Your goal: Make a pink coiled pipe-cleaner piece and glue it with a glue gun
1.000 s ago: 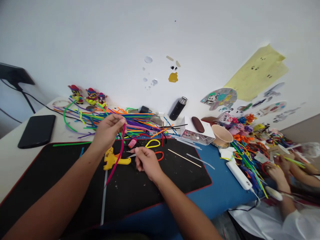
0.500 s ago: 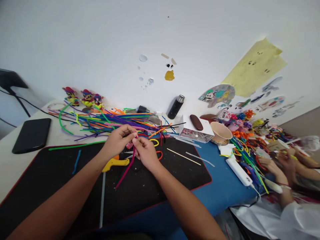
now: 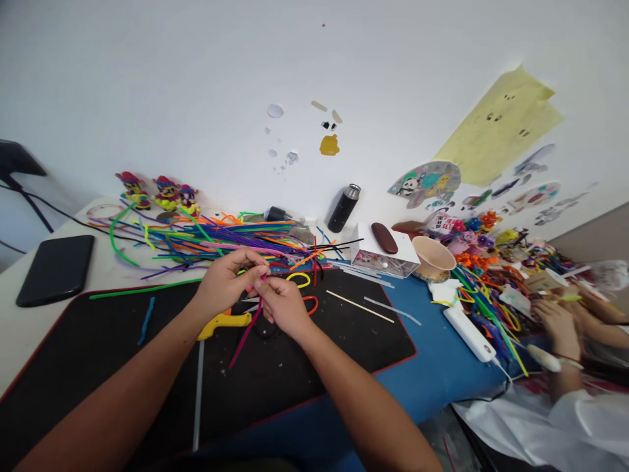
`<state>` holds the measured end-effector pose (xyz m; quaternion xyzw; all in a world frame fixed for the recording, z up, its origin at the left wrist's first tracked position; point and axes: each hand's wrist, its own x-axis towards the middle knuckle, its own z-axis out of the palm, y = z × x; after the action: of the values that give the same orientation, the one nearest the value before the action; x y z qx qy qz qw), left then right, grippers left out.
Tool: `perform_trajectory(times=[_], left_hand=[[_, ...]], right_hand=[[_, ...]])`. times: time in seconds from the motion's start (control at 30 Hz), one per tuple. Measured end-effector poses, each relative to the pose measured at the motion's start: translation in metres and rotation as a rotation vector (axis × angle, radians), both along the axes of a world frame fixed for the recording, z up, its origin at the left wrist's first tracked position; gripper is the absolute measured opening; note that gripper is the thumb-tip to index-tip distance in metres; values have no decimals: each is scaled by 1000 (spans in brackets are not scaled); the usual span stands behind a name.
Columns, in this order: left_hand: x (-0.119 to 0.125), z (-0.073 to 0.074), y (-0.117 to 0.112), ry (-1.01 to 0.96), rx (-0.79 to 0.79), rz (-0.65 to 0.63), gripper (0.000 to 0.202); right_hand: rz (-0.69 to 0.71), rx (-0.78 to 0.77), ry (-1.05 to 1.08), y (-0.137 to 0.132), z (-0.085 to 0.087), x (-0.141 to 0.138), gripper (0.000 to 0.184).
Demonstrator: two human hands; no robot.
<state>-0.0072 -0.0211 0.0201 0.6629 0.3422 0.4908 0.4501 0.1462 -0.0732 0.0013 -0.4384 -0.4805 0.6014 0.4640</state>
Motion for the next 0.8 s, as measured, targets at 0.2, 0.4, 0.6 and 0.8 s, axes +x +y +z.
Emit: perform_trajectory(times=[0.2,0.4,0.6,0.8], left_hand=[[-3,12,-4,-95,-12,37,13],[-5,19,-8,-136,13,38,11],[-8,19,-7,-150,60,81,10],[-12,20,-8,-168,70,115,12]], right_hand=[[72,-66,-20,-8,-14,-5,57],[118,-104,-13,-12,-22,-14,61],[145,-138,-9,-16,-25,-24,63],[179,-206,11,-28,-32,-32,62]])
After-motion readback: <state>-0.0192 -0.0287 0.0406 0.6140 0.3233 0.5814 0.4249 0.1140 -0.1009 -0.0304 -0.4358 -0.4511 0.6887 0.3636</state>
